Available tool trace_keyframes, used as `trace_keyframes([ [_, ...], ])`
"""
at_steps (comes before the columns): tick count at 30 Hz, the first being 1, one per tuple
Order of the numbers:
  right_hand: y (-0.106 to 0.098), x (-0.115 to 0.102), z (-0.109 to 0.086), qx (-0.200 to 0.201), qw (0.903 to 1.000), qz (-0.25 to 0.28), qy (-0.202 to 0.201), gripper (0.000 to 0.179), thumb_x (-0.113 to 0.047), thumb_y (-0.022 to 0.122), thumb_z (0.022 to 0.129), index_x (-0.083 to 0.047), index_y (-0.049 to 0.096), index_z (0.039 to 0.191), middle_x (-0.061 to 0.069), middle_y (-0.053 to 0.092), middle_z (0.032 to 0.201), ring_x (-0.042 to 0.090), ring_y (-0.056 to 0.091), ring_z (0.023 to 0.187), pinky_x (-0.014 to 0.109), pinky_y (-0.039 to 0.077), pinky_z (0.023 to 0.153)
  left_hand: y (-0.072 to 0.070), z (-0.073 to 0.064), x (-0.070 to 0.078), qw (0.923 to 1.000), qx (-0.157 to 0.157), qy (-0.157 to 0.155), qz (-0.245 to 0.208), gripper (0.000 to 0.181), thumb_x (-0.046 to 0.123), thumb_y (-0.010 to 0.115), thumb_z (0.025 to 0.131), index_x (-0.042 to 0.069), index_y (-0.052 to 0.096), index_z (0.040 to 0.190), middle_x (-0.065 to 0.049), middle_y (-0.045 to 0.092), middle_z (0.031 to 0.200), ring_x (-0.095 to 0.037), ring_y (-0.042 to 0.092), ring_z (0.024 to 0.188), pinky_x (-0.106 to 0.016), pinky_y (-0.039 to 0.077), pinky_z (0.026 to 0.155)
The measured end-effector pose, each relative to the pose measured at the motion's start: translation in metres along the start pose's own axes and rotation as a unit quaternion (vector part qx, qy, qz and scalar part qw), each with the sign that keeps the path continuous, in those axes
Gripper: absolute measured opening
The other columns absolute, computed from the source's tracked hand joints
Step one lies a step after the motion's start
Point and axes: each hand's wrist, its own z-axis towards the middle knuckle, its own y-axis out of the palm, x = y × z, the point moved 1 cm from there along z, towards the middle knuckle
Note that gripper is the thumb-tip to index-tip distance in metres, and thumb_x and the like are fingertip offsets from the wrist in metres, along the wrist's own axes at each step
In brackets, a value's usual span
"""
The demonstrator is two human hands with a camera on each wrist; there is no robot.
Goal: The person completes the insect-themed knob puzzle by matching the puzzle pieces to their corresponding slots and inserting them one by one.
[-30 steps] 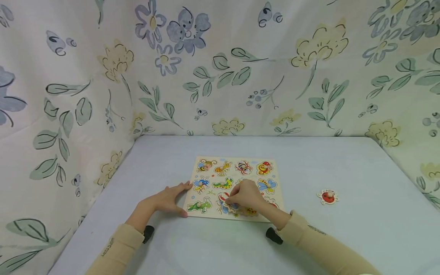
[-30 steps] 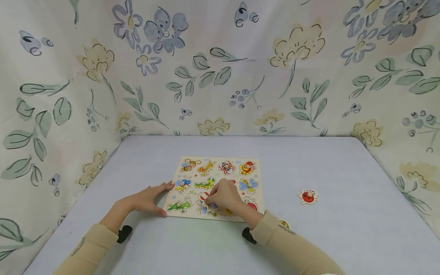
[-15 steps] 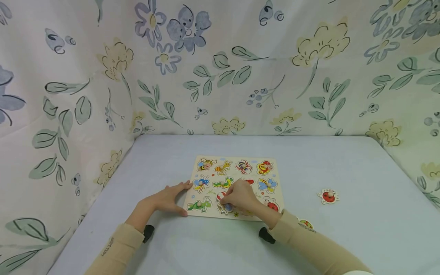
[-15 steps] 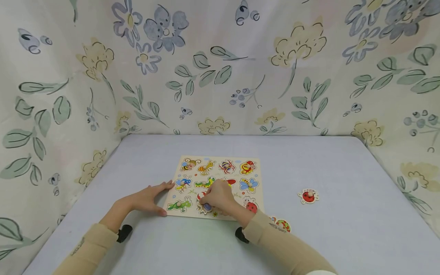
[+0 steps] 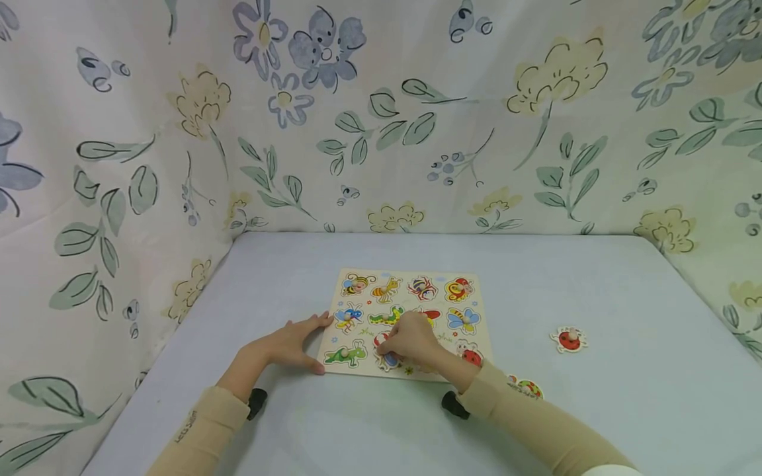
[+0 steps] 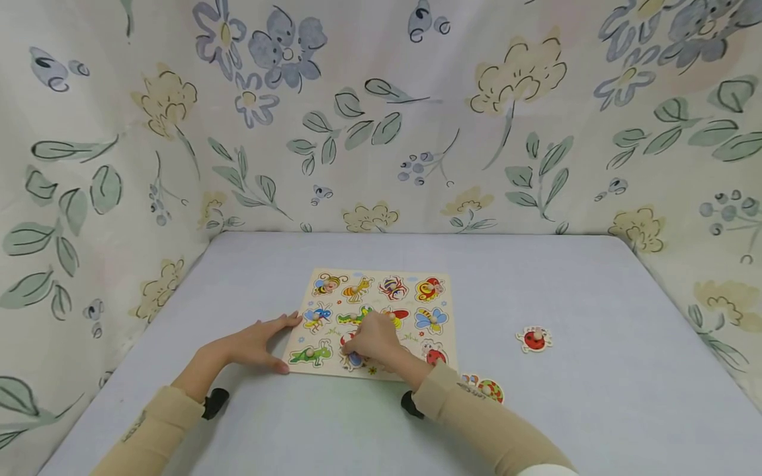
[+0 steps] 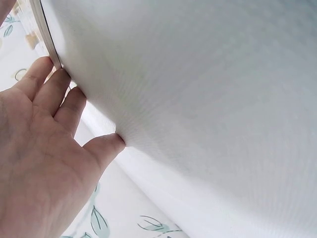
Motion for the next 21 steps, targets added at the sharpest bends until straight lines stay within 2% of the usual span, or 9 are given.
trace_keyframes([
  [10, 0.0021, -0.0001, -0.0001, -0.009, 0.9999, -0.012, -0.002, 0.036, -0.017, 0.085, 0.074, -0.006, 0.062, 0.048, -0.004, 0.051, 0.040, 0.005, 0.040, 0.038, 0.015, 0.023, 0.038, 0.0001, 0.0023, -0.0037, 1.0000, 0.001, -0.004, 0.000, 0.097, 0.037, 0.084, 0.073, 0.006, 0.034, 0.151, -0.017, 0.024, 0.158, -0.040, 0.019, 0.144, -0.064, 0.009, 0.114],
  [21, 0.0023, 0.0006, 0.0010, 0.000, 0.9998, -0.020, -0.005, 0.037, -0.019, 0.085, 0.075, -0.007, 0.060, 0.049, -0.003, 0.051, 0.040, 0.005, 0.039, 0.037, 0.016, 0.022, 0.038, 0.0010, 0.0027, -0.0046, 1.0000, -0.001, -0.004, -0.001, 0.098, 0.037, 0.083, 0.073, 0.005, 0.033, 0.151, -0.018, 0.023, 0.158, -0.040, 0.019, 0.144, -0.064, 0.009, 0.114],
])
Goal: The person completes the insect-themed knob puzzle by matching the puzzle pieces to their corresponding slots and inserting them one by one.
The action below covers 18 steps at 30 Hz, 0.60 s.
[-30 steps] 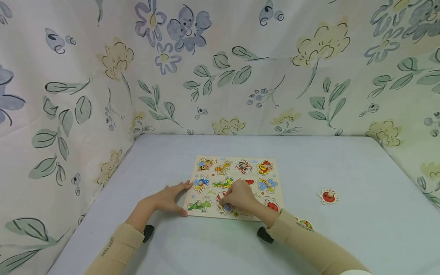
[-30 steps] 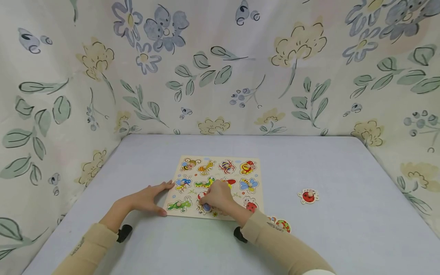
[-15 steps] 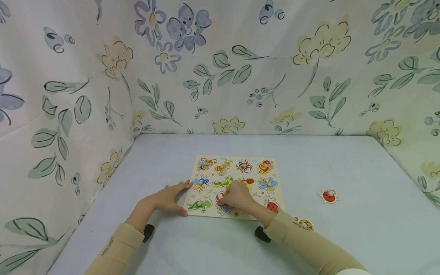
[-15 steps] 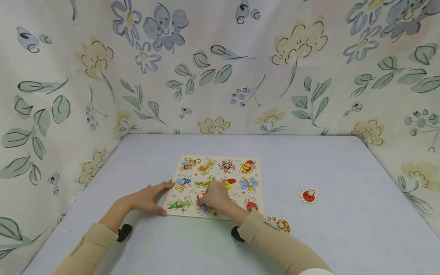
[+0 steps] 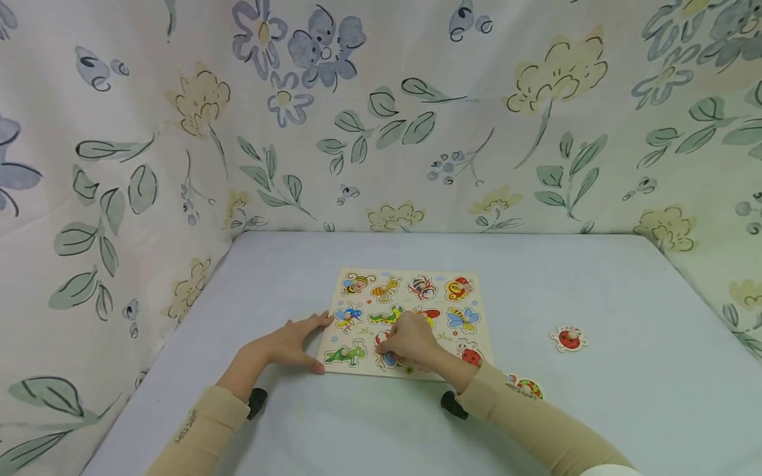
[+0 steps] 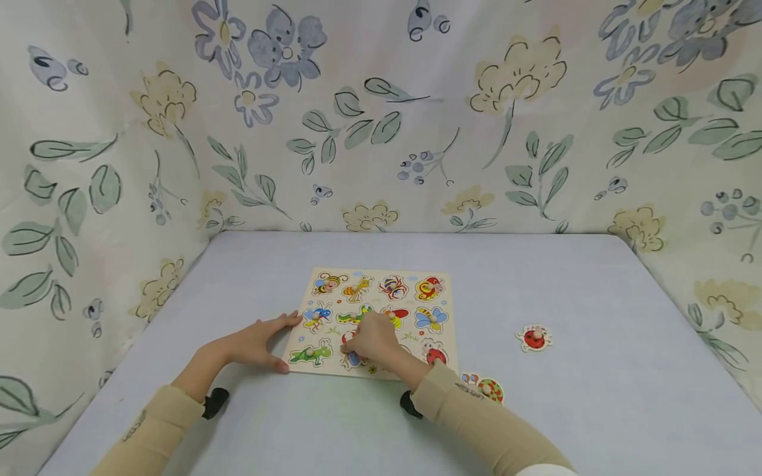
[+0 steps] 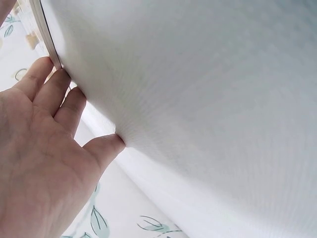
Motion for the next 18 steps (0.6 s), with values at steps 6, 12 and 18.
trace_keyframes([
  [6, 0.0000, 0.0000, 0.0002, -0.002, 0.9999, 0.010, 0.007, 0.038, -0.016, 0.084, 0.075, -0.005, 0.059, 0.049, -0.004, 0.048, 0.039, 0.006, 0.038, 0.037, 0.016, 0.022, 0.038, -0.0004, -0.0004, 0.0004, 1.0000, 0.000, 0.004, 0.003, 0.098, 0.037, 0.083, 0.073, 0.005, 0.034, 0.151, -0.018, 0.024, 0.158, -0.040, 0.019, 0.144, -0.065, 0.009, 0.114],
  [12, -0.0020, -0.0024, -0.0028, 0.002, 0.9999, 0.014, -0.004, 0.042, -0.014, 0.082, 0.076, -0.008, 0.054, 0.045, -0.009, 0.041, 0.037, 0.004, 0.034, 0.036, 0.015, 0.021, 0.038, 0.0000, -0.0002, 0.0000, 0.9999, -0.002, 0.011, 0.006, 0.098, 0.039, 0.083, 0.073, 0.005, 0.034, 0.151, -0.017, 0.024, 0.158, -0.041, 0.019, 0.144, -0.066, 0.009, 0.113],
  [18, -0.0020, -0.0027, -0.0024, 0.001, 1.0000, -0.001, -0.003, 0.039, -0.015, 0.083, 0.075, -0.007, 0.057, 0.047, -0.009, 0.043, 0.038, 0.004, 0.036, 0.037, 0.015, 0.022, 0.038, 0.0008, 0.0007, -0.0022, 0.9999, -0.001, 0.012, 0.003, 0.098, 0.039, 0.083, 0.073, 0.005, 0.034, 0.151, -0.017, 0.024, 0.158, -0.040, 0.019, 0.144, -0.066, 0.009, 0.113],
])
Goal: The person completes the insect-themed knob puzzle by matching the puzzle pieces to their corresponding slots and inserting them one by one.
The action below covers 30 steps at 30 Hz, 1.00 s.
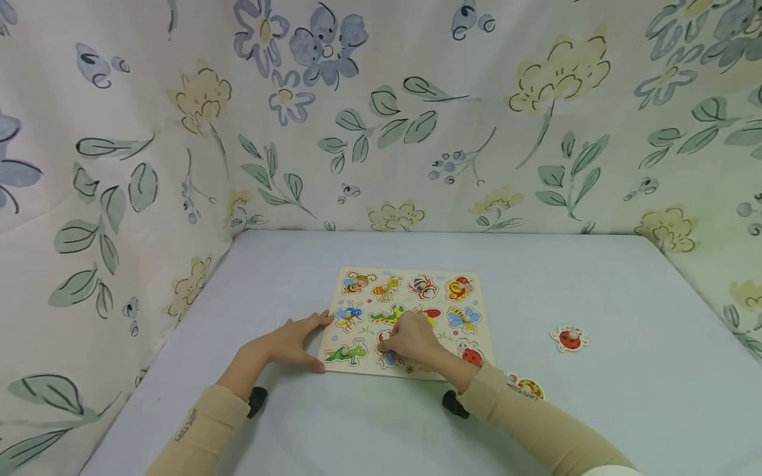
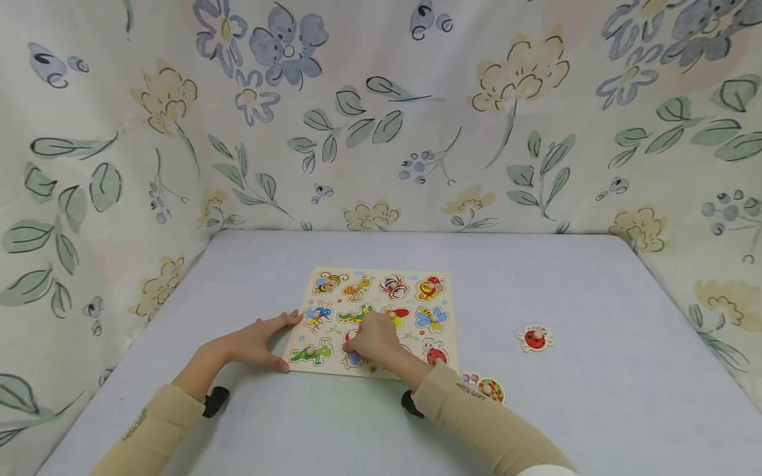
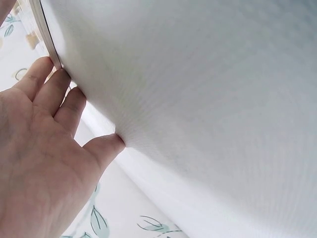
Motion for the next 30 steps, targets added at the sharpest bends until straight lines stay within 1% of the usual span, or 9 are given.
trace_keyframes([
  [5, 0.001, 0.003, 0.003, -0.006, 0.9999, -0.008, 0.010, 0.038, -0.017, 0.084, 0.076, -0.006, 0.058, 0.050, -0.007, 0.045, 0.039, 0.005, 0.039, 0.038, 0.015, 0.023, 0.039, 0.000, 0.000, 0.000, 1.0000, 0.002, -0.002, -0.001, 0.098, 0.039, 0.083, 0.073, 0.005, 0.034, 0.151, -0.018, 0.024, 0.158, -0.041, 0.019, 0.144, -0.066, 0.009, 0.113],
  [9, 0.000, 0.003, 0.002, -0.014, 0.9999, -0.001, 0.005, 0.039, -0.017, 0.083, 0.076, -0.005, 0.058, 0.050, -0.007, 0.045, 0.039, 0.005, 0.038, 0.037, 0.015, 0.023, 0.038, -0.001, 0.000, 0.002, 1.0000, 0.002, -0.002, 0.002, 0.098, 0.039, 0.083, 0.073, 0.005, 0.034, 0.151, -0.018, 0.024, 0.157, -0.041, 0.019, 0.144, -0.066, 0.009, 0.113],
  [13, -0.004, 0.003, 0.000, -0.029, 0.9995, 0.011, -0.005, 0.034, -0.015, 0.083, 0.077, -0.004, 0.062, 0.053, -0.003, 0.052, 0.043, 0.006, 0.040, 0.040, 0.015, 0.025, 0.040, -0.001, 0.000, 0.003, 1.0000, 0.001, -0.003, -0.001, 0.098, 0.037, 0.083, 0.073, 0.004, 0.034, 0.151, -0.018, 0.024, 0.157, -0.041, 0.019, 0.144, -0.067, 0.009, 0.113],
  [17, -0.008, 0.005, 0.000, -0.040, 0.9991, 0.009, -0.006, 0.025, -0.016, 0.083, 0.077, -0.005, 0.068, 0.060, 0.000, 0.058, 0.050, 0.007, 0.045, 0.045, 0.017, 0.031, 0.044, -0.001, -0.001, 0.004, 1.0000, 0.000, -0.007, -0.001, 0.098, 0.037, 0.083, 0.073, 0.005, 0.034, 0.151, -0.018, 0.024, 0.158, -0.041, 0.019, 0.144, -0.066, 0.009, 0.113],
  [20, -0.011, 0.007, 0.000, -0.048, 0.9988, 0.014, 0.000, 0.019, -0.017, 0.083, 0.077, -0.006, 0.071, 0.066, -0.001, 0.061, 0.055, 0.009, 0.049, 0.050, 0.018, 0.036, 0.048, -0.001, -0.001, 0.004, 1.0000, 0.000, -0.009, 0.001, 0.098, 0.038, 0.083, 0.073, 0.005, 0.033, 0.151, -0.018, 0.023, 0.158, -0.041, 0.018, 0.144, -0.066, 0.009, 0.113],
  [24, -0.015, 0.009, -0.002, -0.065, 0.9972, 0.033, 0.017, 0.014, -0.017, 0.082, 0.078, -0.005, 0.075, 0.077, -0.002, 0.065, 0.066, 0.011, 0.053, 0.057, 0.020, 0.042, 0.052, -0.001, -0.002, 0.005, 1.0000, 0.003, -0.007, -0.002, 0.097, 0.037, 0.083, 0.073, 0.005, 0.034, 0.150, -0.018, 0.024, 0.158, -0.041, 0.019, 0.144, -0.066, 0.009, 0.113],
  [28, -0.020, 0.013, -0.005, -0.078, 0.9949, 0.053, 0.035, 0.018, -0.018, 0.082, 0.078, -0.005, 0.076, 0.090, -0.001, 0.069, 0.078, 0.012, 0.057, 0.066, 0.022, 0.047, 0.057, 0.000, -0.002, 0.004, 1.0000, 0.005, -0.007, -0.005, 0.097, 0.036, 0.084, 0.073, 0.005, 0.034, 0.150, -0.018, 0.024, 0.157, -0.041, 0.019, 0.144, -0.066, 0.009, 0.113],
  [30, -0.025, 0.015, -0.007, -0.082, 0.9937, 0.068, 0.035, 0.021, -0.017, 0.082, 0.078, -0.004, 0.076, 0.094, -0.001, 0.070, 0.084, 0.013, 0.059, 0.072, 0.024, 0.050, 0.061, 0.000, -0.001, 0.003, 1.0000, 0.005, -0.006, -0.005, 0.098, 0.037, 0.084, 0.072, 0.005, 0.034, 0.151, -0.018, 0.024, 0.158, -0.041, 0.019, 0.144, -0.066, 0.009, 0.113],
])
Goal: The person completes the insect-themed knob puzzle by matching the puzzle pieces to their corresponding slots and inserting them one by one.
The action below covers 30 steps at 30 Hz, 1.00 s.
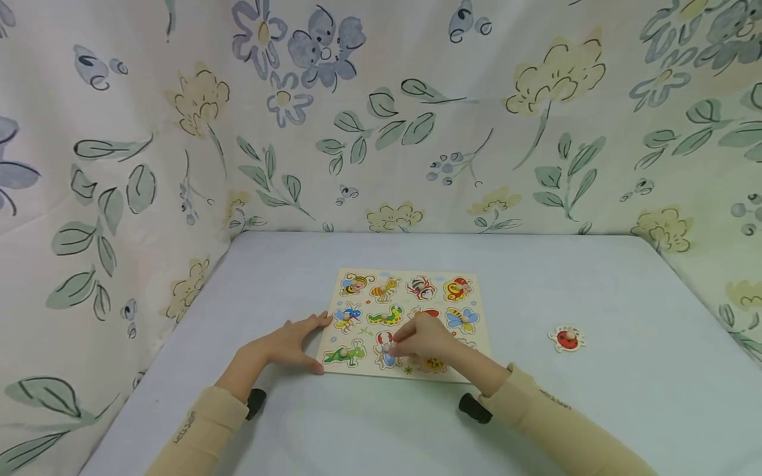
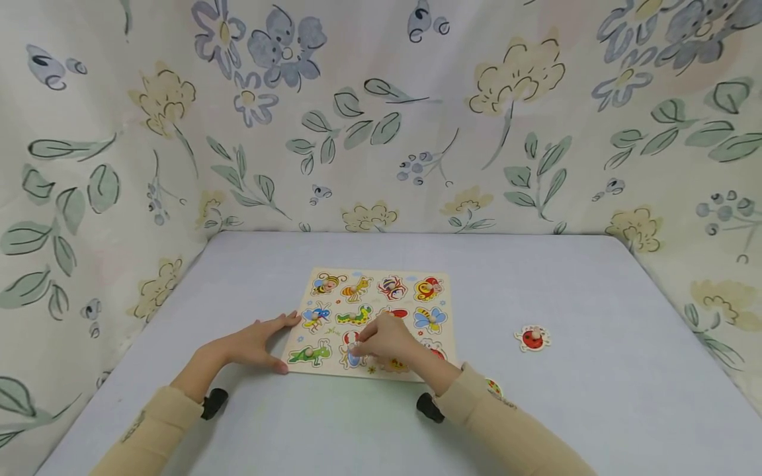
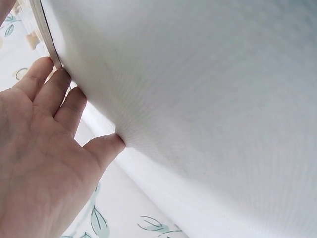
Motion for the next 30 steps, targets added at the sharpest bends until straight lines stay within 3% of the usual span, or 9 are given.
trace_keyframes([
  [6, -0.016, 0.006, -0.010, -0.015, 0.9992, 0.035, -0.013, 0.025, -0.015, 0.081, 0.079, -0.003, 0.076, 0.100, 0.001, 0.072, 0.096, 0.013, 0.064, 0.086, 0.028, 0.054, 0.073, 0.000, 0.001, -0.002, 1.0000, 0.000, -0.001, 0.000, 0.098, 0.038, 0.084, 0.072, 0.005, 0.034, 0.150, -0.018, 0.024, 0.158, -0.041, 0.019, 0.144, -0.066, 0.009, 0.113],
  [12, -0.032, 0.014, -0.022, -0.023, 0.9984, 0.048, -0.018, 0.029, -0.014, 0.078, 0.081, 0.000, 0.074, 0.106, 0.005, 0.074, 0.094, 0.017, 0.068, 0.091, 0.035, 0.055, 0.084, -0.002, 0.000, 0.000, 1.0000, -0.002, -0.003, 0.005, 0.098, 0.038, 0.084, 0.073, 0.006, 0.034, 0.151, -0.017, 0.024, 0.158, -0.040, 0.019, 0.144, -0.065, 0.009, 0.114],
  [16, -0.042, 0.021, -0.030, -0.023, 0.9981, 0.047, -0.032, 0.031, -0.013, 0.078, 0.081, 0.003, 0.072, 0.107, 0.008, 0.075, 0.092, 0.019, 0.070, 0.091, 0.035, 0.056, 0.082, -0.002, 0.000, 0.001, 1.0000, -0.004, 0.001, 0.004, 0.098, 0.038, 0.083, 0.073, 0.005, 0.033, 0.151, -0.017, 0.023, 0.158, -0.041, 0.019, 0.144, -0.065, 0.009, 0.114],
  [30, -0.079, 0.061, -0.062, -0.022, 0.9978, 0.061, -0.014, 0.036, -0.013, 0.076, 0.084, 0.007, 0.068, 0.112, 0.014, 0.073, 0.101, 0.024, 0.069, 0.096, 0.038, 0.056, 0.085, -0.001, -0.001, 0.000, 1.0000, -0.005, 0.008, 0.002, 0.098, 0.037, 0.084, 0.073, 0.004, 0.034, 0.150, -0.019, 0.024, 0.157, -0.043, 0.019, 0.143, -0.067, 0.009, 0.112],
])
